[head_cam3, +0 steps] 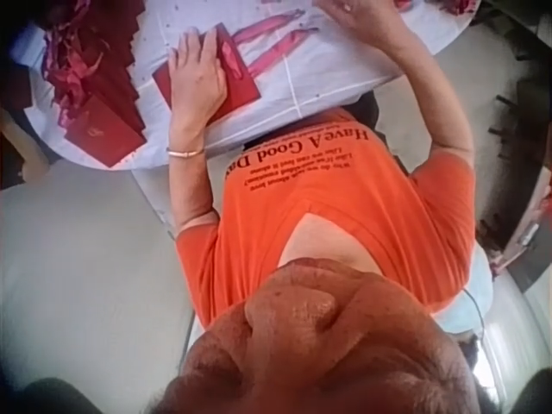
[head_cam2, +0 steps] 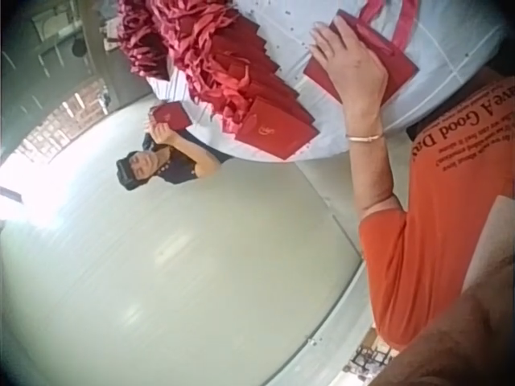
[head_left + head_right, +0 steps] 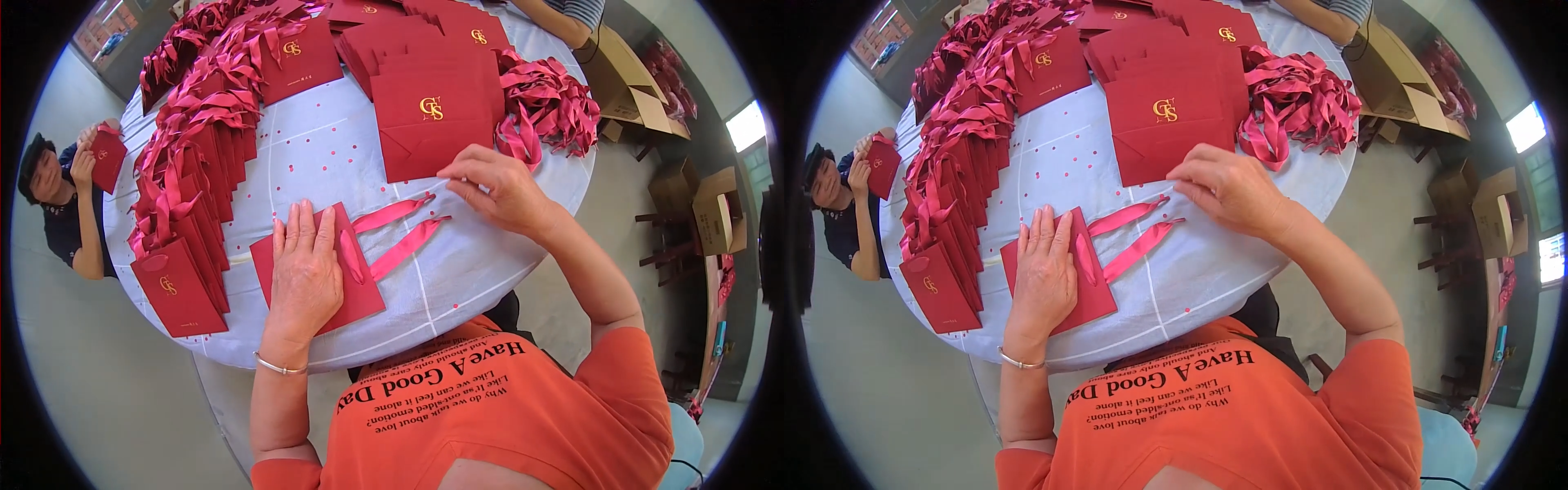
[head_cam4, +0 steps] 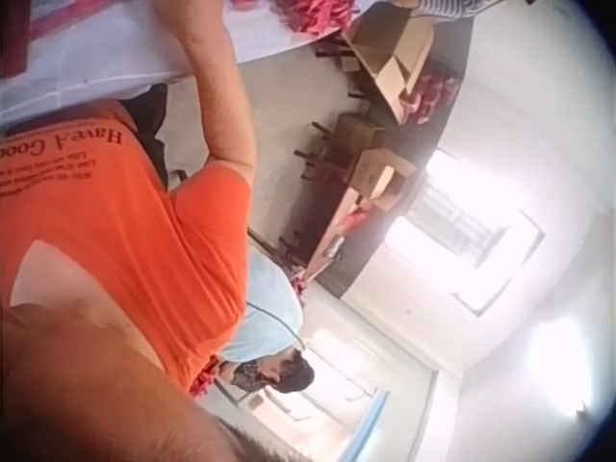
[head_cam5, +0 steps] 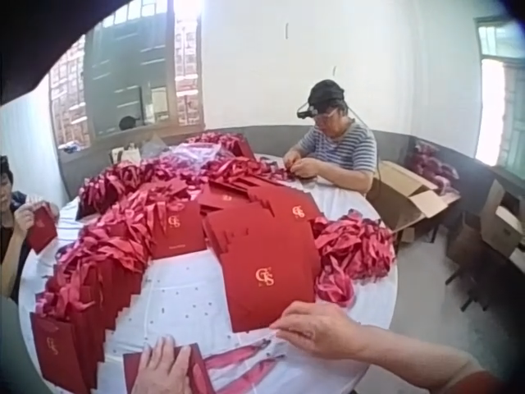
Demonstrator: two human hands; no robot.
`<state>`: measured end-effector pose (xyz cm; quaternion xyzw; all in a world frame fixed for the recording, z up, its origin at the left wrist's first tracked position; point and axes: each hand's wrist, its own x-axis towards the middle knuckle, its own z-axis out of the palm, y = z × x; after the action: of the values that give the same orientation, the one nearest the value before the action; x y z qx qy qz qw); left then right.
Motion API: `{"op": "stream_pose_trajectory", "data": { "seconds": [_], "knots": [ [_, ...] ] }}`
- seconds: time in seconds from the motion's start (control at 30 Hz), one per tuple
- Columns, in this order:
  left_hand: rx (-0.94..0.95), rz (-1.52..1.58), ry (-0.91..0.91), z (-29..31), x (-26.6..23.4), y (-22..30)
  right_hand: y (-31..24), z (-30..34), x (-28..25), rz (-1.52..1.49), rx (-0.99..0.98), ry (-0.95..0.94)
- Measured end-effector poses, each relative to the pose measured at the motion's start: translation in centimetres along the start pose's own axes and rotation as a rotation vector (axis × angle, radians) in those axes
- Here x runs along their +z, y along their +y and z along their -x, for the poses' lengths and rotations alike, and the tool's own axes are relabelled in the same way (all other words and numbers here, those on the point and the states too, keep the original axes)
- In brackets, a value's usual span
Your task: The person assembles gift bags by threading ribbon handles through slots in paper bags by hand and placing the finished bags onto the table.
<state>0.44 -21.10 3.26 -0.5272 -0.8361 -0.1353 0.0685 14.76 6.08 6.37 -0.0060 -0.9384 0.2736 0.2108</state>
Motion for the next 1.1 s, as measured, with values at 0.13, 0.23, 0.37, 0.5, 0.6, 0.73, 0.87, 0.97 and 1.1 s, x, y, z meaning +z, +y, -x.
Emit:
{"op": "stream_pose_trajectory", "data": {
  "seconds": [0.13, 0.23, 0.37, 0.5, 0.6, 0.73, 0.87, 0.97, 1.1],
  "knots": [
    [-0.006, 0.007, 0.007, -0.1, -0.5, 0.3, -0.7, 1.1, 0.0, -0.064, -0.102, -0.148],
    [0.081, -0.013, 0.177, 0.1, -1.8, 0.9, -1.0, 1.3, 0.8, 0.054, -0.124, -0.171],
    [0.116, 0.158, 0.098, 1.9, -3.4, 2.9, -1.3, 0.7, 0.8, 0.075, -0.147, -0.196],
    [0.09, 0.013, -0.195, 3.1, -3.6, 4.6, -2.9, -0.4, -1.2, -0.283, 0.187, -0.342],
    [0.063, 0.021, -0.154, 3.1, -3.4, 5.3, -5.3, -1.6, -2.0, -0.956, 0.371, -0.381],
    [-0.005, 0.094, -0.061, 2.5, -3.5, 5.6, -8.9, -4.0, -1.5, -1.098, 0.244, -0.349],
    [-0.132, 0.222, -0.014, 1.5, -5.3, 5.0, -10.8, -6.9, -1.0, -1.324, 0.154, -0.336],
    [-0.236, 0.325, 0.122, 1.1, -7.8, 3.9, -10.9, -9.0, -0.8, -1.459, -0.038, -0.25],
    [-0.206, 0.409, 0.329, -0.6, -9.3, 1.5, -9.7, -8.6, -0.4, -1.288, -0.076, -0.145]
  ]
}}
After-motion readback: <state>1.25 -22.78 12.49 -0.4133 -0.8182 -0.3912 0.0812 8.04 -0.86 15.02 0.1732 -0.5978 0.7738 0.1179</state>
